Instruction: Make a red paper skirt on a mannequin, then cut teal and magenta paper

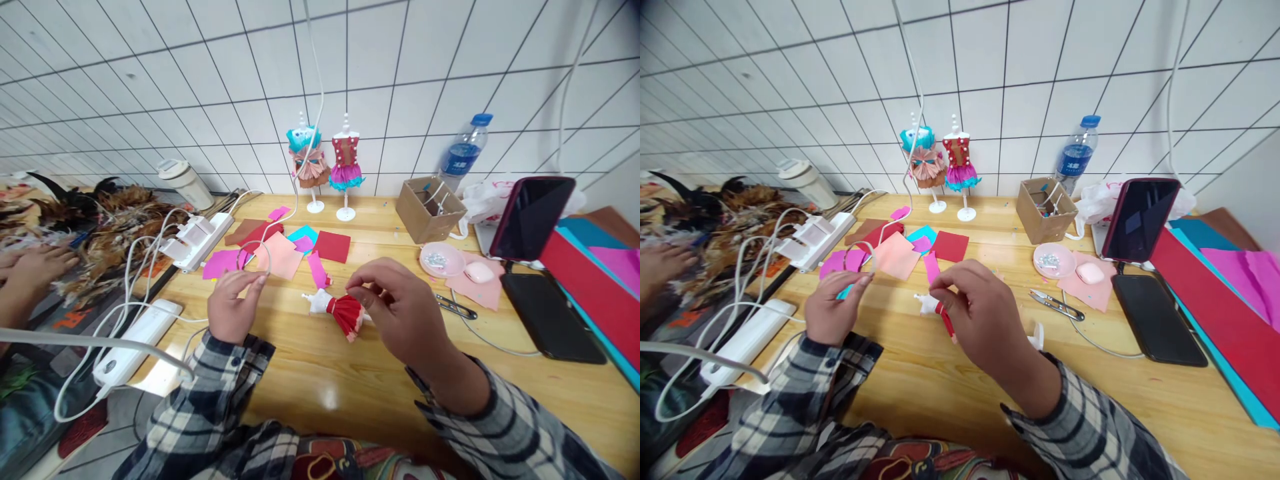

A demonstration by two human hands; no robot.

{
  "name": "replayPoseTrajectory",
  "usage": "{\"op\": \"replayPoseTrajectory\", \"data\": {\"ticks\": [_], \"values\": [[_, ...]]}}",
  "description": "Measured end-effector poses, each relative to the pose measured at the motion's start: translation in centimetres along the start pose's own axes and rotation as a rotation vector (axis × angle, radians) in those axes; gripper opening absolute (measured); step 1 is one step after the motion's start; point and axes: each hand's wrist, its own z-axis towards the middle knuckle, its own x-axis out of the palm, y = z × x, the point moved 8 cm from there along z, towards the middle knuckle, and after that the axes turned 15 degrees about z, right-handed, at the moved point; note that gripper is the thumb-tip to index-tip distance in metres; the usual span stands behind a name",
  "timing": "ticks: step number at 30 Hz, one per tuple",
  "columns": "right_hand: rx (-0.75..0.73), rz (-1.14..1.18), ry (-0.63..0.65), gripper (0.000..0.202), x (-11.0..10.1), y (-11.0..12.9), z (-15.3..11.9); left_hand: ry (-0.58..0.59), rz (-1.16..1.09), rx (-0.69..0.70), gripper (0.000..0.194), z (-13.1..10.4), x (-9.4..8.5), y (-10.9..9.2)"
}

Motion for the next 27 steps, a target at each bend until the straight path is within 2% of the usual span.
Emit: {"op": "replayPoseTrajectory", "data": {"ticks": [1, 3, 5, 7, 8, 10, 11, 12, 13, 15, 18, 22, 27], "values": [[0.129, 0.082, 0.033, 0.008, 0.2, -1.0, 0.2, 0.068, 0.121, 0.086, 0.026, 0.2, 1.3, 0.6], [0.342, 0.235, 0.107, 0.008, 1.0, -2.5, 0.1, 0.148, 0.164, 0.140, 0.024, 0.2, 3.6, 1.9], [0.467, 0.350, 0.180, 0.011, 1.9, -3.4, -0.3, 0.202, 0.170, 0.162, 0.024, -0.2, 5.3, 2.4], [0.539, 0.410, 0.254, 0.012, 2.7, -3.9, -0.8, 0.219, 0.190, 0.162, 0.030, -0.6, 5.8, 2.0], [0.564, 0.419, 0.284, 0.012, 3.0, -4.2, -1.0, 0.200, 0.211, 0.143, 0.036, -0.7, 5.5, 1.6], [0.592, 0.400, 0.332, 0.012, 3.5, -4.6, -1.3, 0.123, 0.245, 0.080, 0.046, -0.8, 3.7, 0.2], [0.593, 0.382, 0.355, 0.013, 3.8, -4.7, -1.4, 0.073, 0.220, 0.051, 0.041, -0.8, 2.4, -0.9], [0.585, 0.363, 0.371, 0.014, 3.9, -4.8, -1.5, 0.072, 0.141, 0.062, 0.034, -0.9, 1.5, -2.3], [0.571, 0.344, 0.377, 0.014, 4.0, -4.9, -1.5, 0.164, 0.011, 0.142, 0.033, -1.1, 1.2, -4.3], [0.529, 0.315, 0.369, 0.015, 4.1, -4.9, -1.4, 0.365, -0.215, 0.239, 0.042, -1.8, 0.9, -8.0], [0.464, 0.268, 0.350, 0.014, 4.0, -4.6, -1.2, 0.481, -0.327, 0.256, 0.038, -2.4, 0.4, -11.1], [0.469, 0.230, 0.360, 0.012, 4.2, -4.5, -1.4, 0.475, -0.337, 0.239, 0.024, -2.5, 0.3, -12.0], [0.493, 0.334, 0.306, 0.010, 4.0, -4.8, -1.1, 0.346, -0.322, 0.219, 0.022, -2.3, -0.7, -11.5]]}}
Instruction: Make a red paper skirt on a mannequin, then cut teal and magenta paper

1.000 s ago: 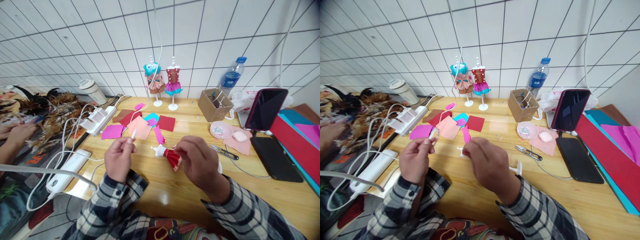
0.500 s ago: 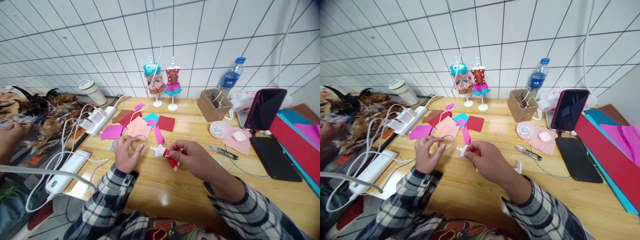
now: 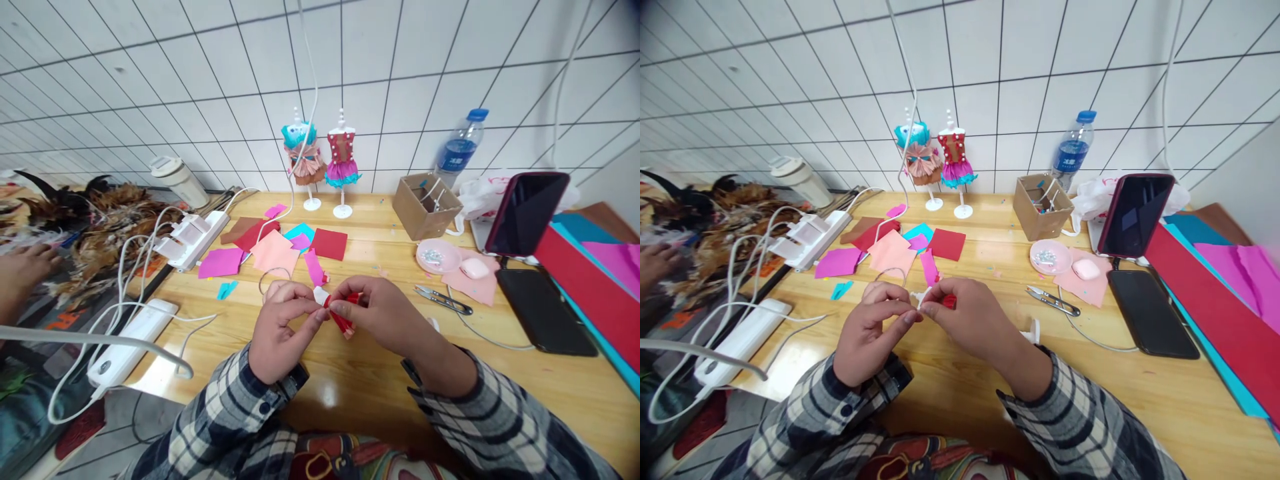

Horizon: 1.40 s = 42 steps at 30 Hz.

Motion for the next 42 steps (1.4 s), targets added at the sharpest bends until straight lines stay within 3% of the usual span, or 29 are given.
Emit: {"op": "replayPoseTrajectory", "data": {"ticks": [2, 4, 6, 8, 10, 14, 17, 24, 28, 34, 39, 42], "values": [[-0.071, -0.024, -0.101, 0.020, -1.1, 0.7, 0.0, -0.042, -0.043, -0.048, 0.021, -0.2, -0.1, 0.6], [-0.236, -0.159, -0.271, 0.036, -2.6, 2.3, -0.5, -0.075, -0.101, -0.103, 0.020, -0.4, 0.2, 1.3], [-0.446, -0.320, -0.349, 0.028, -2.8, 4.3, -1.5, -0.092, -0.148, -0.155, 0.019, -0.5, 0.6, 1.9], [-0.601, -0.449, -0.267, 0.013, -1.5, 5.3, -2.2, -0.092, -0.182, -0.196, 0.021, -0.5, 1.1, 2.3], [-0.663, -0.572, -0.142, 0.014, 0.2, 5.3, -2.6, -0.078, -0.198, -0.211, 0.024, -0.5, 1.4, 2.3], [-0.632, -0.783, -0.103, 0.020, 1.5, 4.1, -2.5, -0.056, -0.169, -0.182, 0.025, -0.4, 1.4, 1.3], [-0.599, -0.790, -0.125, 0.020, 1.3, 3.6, -2.3, -0.059, -0.086, -0.148, 0.025, -0.4, 1.0, 0.6], [-0.465, -0.456, -0.249, 0.010, 0.1, 2.7, -1.4, -0.197, 0.246, -0.038, 0.017, -0.6, -0.3, -1.0], [-0.367, -0.356, -0.274, 0.007, -0.3, 2.0, -0.6, -0.231, 0.317, -0.009, 0.016, -0.8, -0.5, -1.3], [-0.474, -0.472, -0.123, 0.014, 0.2, 2.7, -1.0, -0.183, 0.264, -0.044, 0.019, -0.6, -0.3, -0.7], [-0.546, -0.655, -0.171, 0.016, 0.8, 2.9, -1.8, -0.200, 0.331, -0.030, 0.017, -0.5, -0.2, -1.1], [-0.529, -0.612, -0.254, 0.015, 0.6, 2.8, -1.8, -0.232, 0.383, -0.010, 0.015, -0.5, -0.3, -1.5]]}}
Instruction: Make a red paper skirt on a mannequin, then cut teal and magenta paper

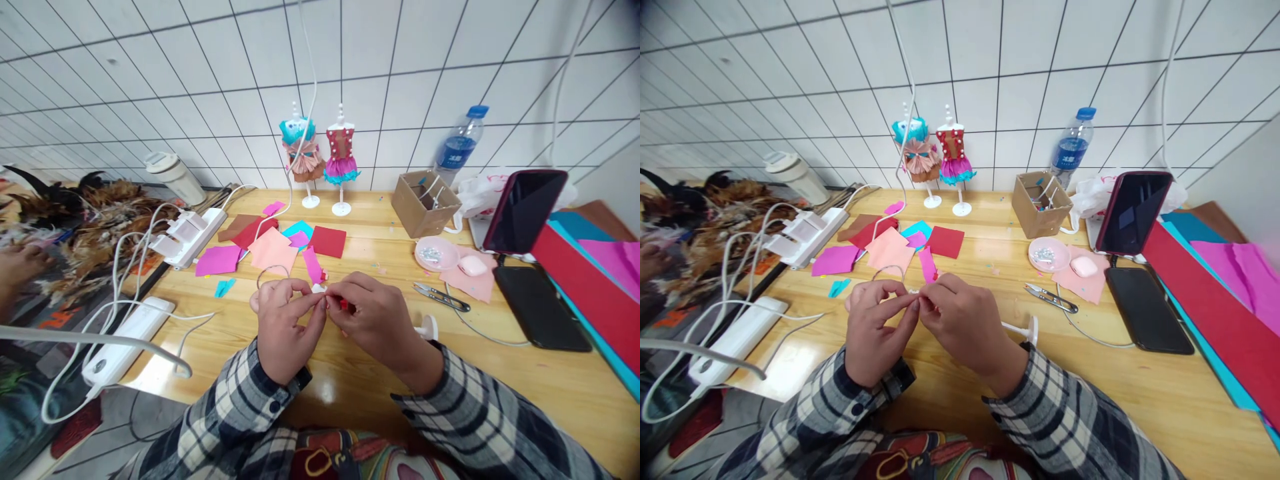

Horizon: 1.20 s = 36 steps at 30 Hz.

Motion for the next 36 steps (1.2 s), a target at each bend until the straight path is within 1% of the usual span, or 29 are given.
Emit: {"op": "replayPoseTrajectory", "data": {"ticks": [2, 5, 9, 11, 12, 14, 16, 21, 26, 28, 32, 36], "values": [[0.087, 0.075, -0.048, 0.012, -0.1, -0.6, 0.2, -0.021, 0.015, 0.019, 0.014, 0.0, -0.1, -0.2], [0.286, 0.275, -0.082, 0.009, 0.2, -2.1, 0.2, -0.039, 0.010, 0.032, 0.014, -0.2, 0.0, -0.3], [0.576, 0.603, -0.049, 0.014, 1.7, -4.0, -0.5, -0.020, -0.080, 0.011, 0.014, -0.1, 0.4, 0.1], [0.655, 0.697, -0.036, 0.017, 2.4, -4.3, -0.8, 0.006, -0.138, 0.003, 0.016, 0.0, 0.6, 0.3], [0.668, 0.712, -0.038, 0.018, 2.5, -4.4, -0.9, 0.016, -0.157, -0.002, 0.016, 0.0, 0.7, 0.4], [0.648, 0.680, -0.048, 0.018, 2.4, -4.3, -0.9, 0.024, -0.172, -0.013, 0.016, 0.1, 0.8, 0.7], [0.589, 0.613, -0.057, 0.017, 2.1, -4.0, -0.7, 0.018, -0.178, -0.024, 0.015, 0.1, 0.8, 1.0], [0.398, 0.467, -0.056, 0.013, 1.5, -3.2, -0.3, -0.013, -0.233, -0.037, 0.010, 0.3, 1.0, 1.8], [0.167, 0.304, -0.022, 0.014, 1.5, -1.7, -0.2, 0.019, -0.299, -0.084, 0.012, 0.4, 1.6, 2.3], [0.110, 0.231, -0.009, 0.016, 1.6, -1.3, -0.4, 0.041, -0.316, -0.102, 0.014, 0.4, 1.8, 2.4], [0.083, 0.141, -0.003, 0.019, 1.5, -1.1, -0.6, 0.067, -0.277, -0.122, 0.016, 0.4, 1.9, 2.4], [0.111, 0.150, -0.023, 0.016, 1.1, -1.4, -0.4, 0.021, -0.151, -0.081, 0.014, 0.4, 1.3, 1.8]]}}
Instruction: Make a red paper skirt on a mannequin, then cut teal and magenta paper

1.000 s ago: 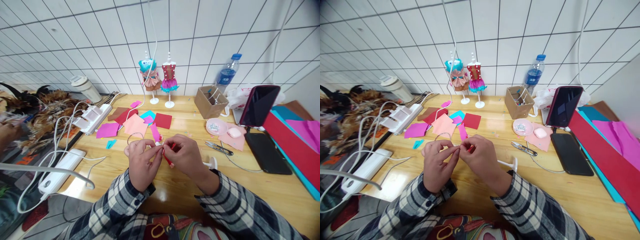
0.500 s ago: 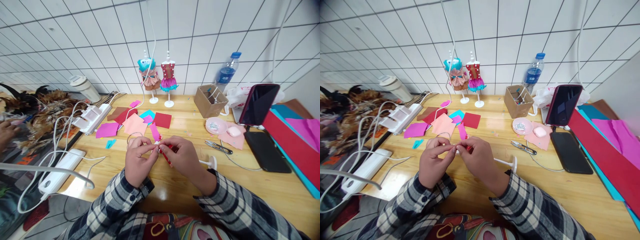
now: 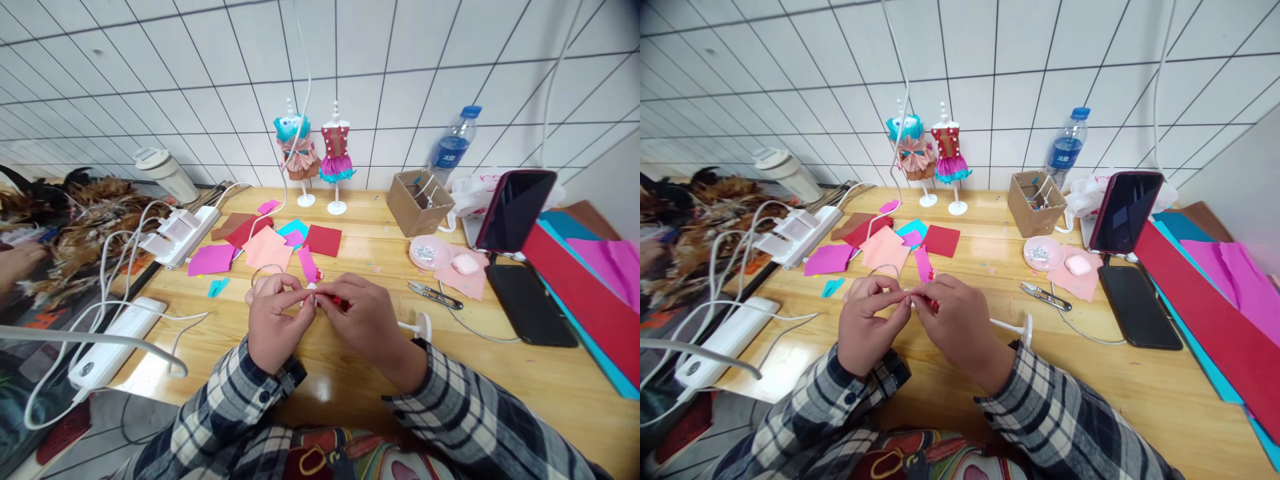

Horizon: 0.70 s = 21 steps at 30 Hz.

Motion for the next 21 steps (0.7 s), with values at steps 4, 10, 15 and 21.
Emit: {"op": "replayPoseTrajectory", "data": {"ticks": [4, 10, 15, 21], "values": [[0.055, 0.009, -0.004, 0.010, 0.04, -0.40, 0.22, -0.055, 0.093, 0.042, 0.011, -0.09, -0.61, -0.83], [0.138, 0.088, -0.012, 0.006, 0.00, -1.03, 0.43, -0.044, 0.068, 0.031, 0.013, -0.10, -0.51, -0.74], [0.097, 0.094, 0.083, 0.011, 0.09, -0.66, 0.66, -0.055, 0.065, 0.018, 0.011, -0.11, -0.53, -0.22], [0.082, 0.077, 0.049, 0.008, -0.05, -0.72, 0.50, -0.056, 0.066, 0.030, 0.011, -0.09, -0.49, -0.73]]}}
